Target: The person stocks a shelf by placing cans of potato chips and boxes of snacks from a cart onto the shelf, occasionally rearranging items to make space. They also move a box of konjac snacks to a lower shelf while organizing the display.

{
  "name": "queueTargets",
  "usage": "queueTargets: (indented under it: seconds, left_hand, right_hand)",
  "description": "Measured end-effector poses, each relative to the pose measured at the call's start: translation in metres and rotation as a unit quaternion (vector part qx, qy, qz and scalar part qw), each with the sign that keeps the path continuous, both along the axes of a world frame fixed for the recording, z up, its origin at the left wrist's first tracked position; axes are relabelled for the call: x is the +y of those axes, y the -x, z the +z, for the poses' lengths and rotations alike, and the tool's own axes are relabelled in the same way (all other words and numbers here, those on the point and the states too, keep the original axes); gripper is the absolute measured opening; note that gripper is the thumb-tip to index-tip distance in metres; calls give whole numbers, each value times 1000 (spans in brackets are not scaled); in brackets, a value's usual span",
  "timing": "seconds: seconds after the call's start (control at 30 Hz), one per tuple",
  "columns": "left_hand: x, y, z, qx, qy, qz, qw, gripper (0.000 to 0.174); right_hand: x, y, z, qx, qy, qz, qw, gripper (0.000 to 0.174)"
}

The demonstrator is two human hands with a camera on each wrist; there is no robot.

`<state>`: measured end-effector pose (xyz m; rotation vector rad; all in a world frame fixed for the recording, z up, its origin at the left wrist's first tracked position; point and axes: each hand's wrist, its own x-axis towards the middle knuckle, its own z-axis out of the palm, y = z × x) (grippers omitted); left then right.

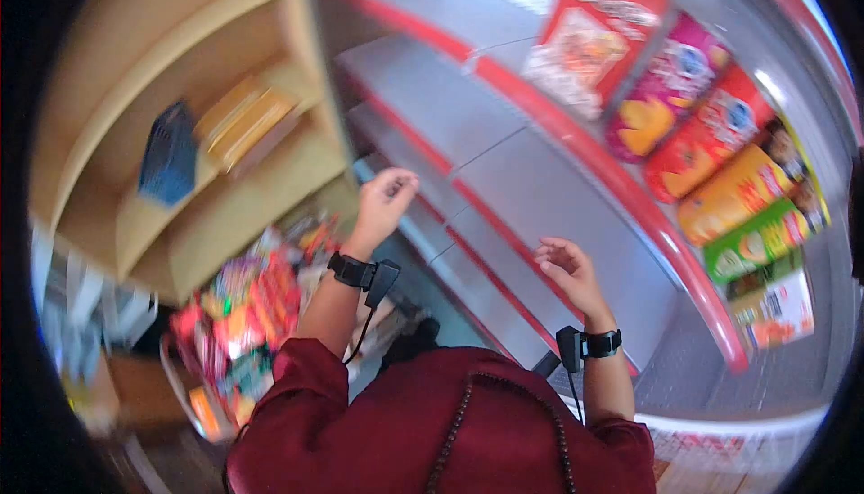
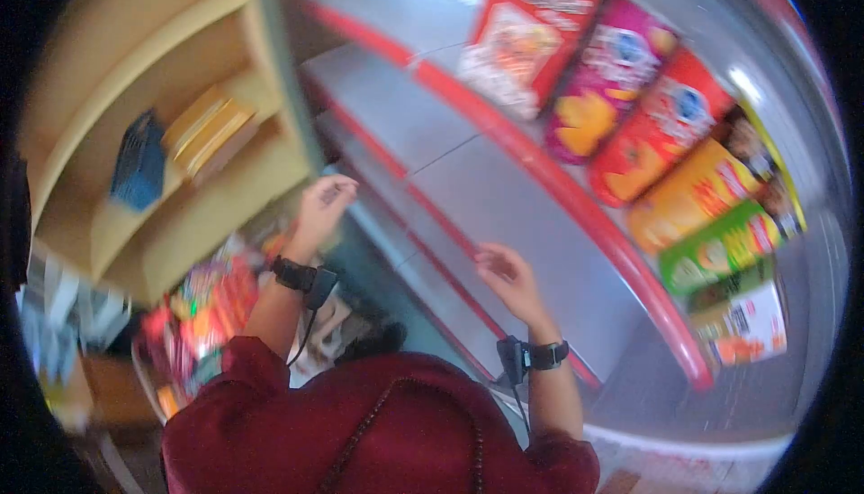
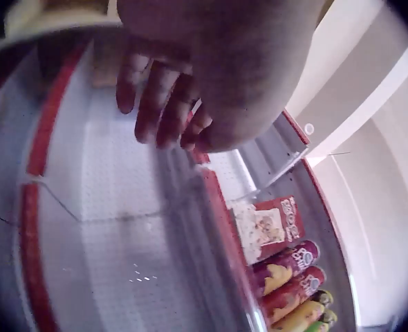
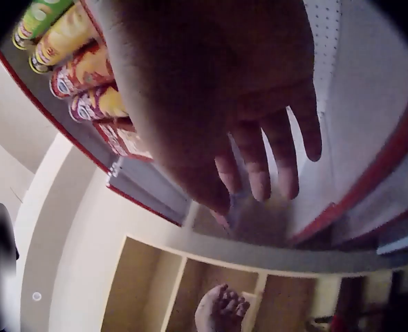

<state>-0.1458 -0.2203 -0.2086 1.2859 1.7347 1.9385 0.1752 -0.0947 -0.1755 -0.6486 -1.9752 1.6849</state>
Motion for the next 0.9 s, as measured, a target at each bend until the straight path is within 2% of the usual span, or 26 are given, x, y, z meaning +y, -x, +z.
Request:
queueTargets:
  seconds: [0.07,0.13,0.23,0.3,0.4,0.53,0.57,0.67,0.73,0.8,0.83,0.9]
  left_hand:
    - [-72,-25,-3,56,128,78,987,16]
    - [-136,-44,2,38,246,148,957,19]
    - [-215,-57,-24,66,239,253,935,19]
    - [-260,-70,-29,42,297,364,882,19]
    - [-321,-87,-30,36,336,438,833,17]
    - [-391,-100,-43,-4,335,491,804,16]
    - [-407,-100,-52,-3,309,507,804,16]
    - [-437,-96,-56,-32,333,524,783,16]
    - [-454,-87,-62,-47,330,521,786,15]
    - [-468,-73,-58,-29,341,517,785,15]
    - [-476,-66,-55,-22,353,509,785,15]
    - [-492,-48,-56,-3,337,492,802,14]
  right_hand:
    - [-10,11,-27,-5,29,83,996,33]
    - [-21,24,-52,-45,41,128,990,32]
    - [-44,47,-92,-81,79,179,977,29]
    - [-56,64,-133,-90,87,209,970,27]
    - [-96,93,-139,-135,117,264,948,27]
    - [-145,128,-155,-152,87,342,923,26]
    - [-157,135,-156,-156,79,349,921,26]
    - [-182,153,-170,-170,43,374,911,26]
    - [-194,165,-194,-185,39,370,910,30]
    - [-204,182,-218,-178,-27,283,942,34]
    - [-218,190,-201,-180,-25,274,944,34]
    - [-242,207,-173,-314,120,147,930,52]
